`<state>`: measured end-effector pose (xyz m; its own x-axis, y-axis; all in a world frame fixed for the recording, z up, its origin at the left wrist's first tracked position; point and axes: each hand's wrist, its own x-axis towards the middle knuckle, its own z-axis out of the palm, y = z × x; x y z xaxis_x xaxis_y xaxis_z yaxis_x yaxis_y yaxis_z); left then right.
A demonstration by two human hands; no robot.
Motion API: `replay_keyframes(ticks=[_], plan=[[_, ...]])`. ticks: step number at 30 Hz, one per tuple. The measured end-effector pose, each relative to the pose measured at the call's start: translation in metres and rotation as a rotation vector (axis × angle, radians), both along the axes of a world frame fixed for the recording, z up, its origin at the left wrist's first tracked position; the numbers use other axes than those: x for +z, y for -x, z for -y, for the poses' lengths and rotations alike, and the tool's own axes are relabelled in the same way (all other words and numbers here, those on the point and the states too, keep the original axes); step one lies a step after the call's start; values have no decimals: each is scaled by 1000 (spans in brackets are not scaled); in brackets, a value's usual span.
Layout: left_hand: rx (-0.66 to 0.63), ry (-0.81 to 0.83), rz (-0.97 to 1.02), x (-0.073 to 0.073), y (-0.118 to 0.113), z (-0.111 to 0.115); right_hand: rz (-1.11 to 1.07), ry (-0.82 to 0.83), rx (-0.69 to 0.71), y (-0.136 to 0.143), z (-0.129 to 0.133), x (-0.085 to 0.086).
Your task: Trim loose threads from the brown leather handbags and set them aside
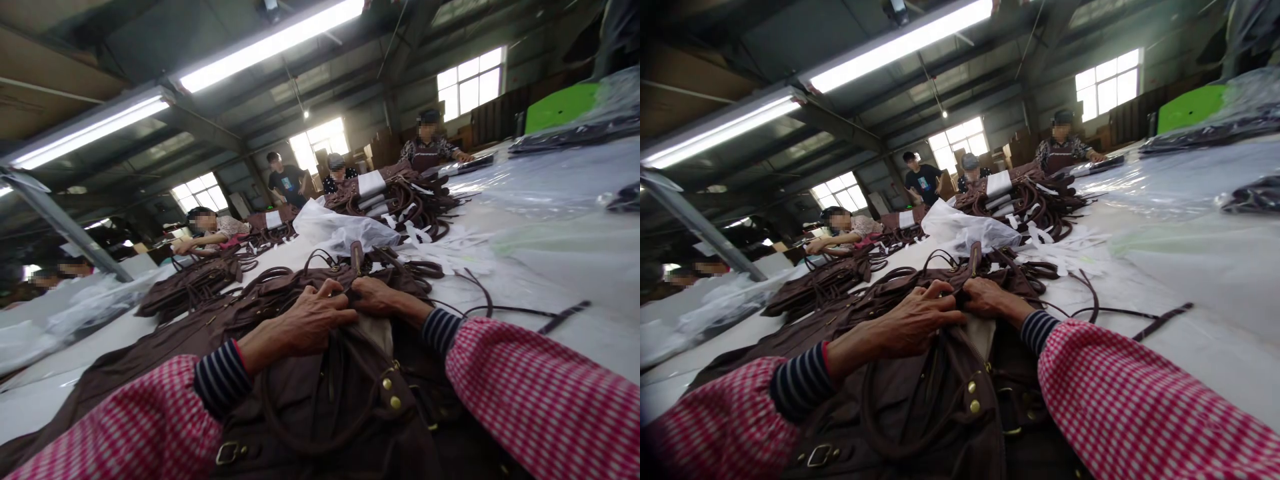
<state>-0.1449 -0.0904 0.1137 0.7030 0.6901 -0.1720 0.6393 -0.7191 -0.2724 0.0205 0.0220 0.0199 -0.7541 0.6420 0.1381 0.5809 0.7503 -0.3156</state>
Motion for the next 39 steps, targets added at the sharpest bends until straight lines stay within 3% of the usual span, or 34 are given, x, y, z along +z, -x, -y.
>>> replay_keyframes(ticks=[5,9,18,21,23,28,33,39], plan=[[-42,-126,13,-20,7,0,-3,-48,-28,2,6,1],[-105,-175,56,-25,13,-2,-4,-108,-22,-1,15,3],[-71,-123,122,2,26,1,43,-318,20,-15,52,25],[-50,-131,125,4,24,5,27,-245,109,-24,66,23],[-36,-126,123,2,22,10,-19,-139,94,-30,73,17],[96,20,216,-1,26,31,-148,-1,-122,-33,81,1],[235,247,373,2,31,32,-273,39,-157,-30,80,-8],[371,7,396,-17,2,13,-348,-111,-40,-28,78,-12]])
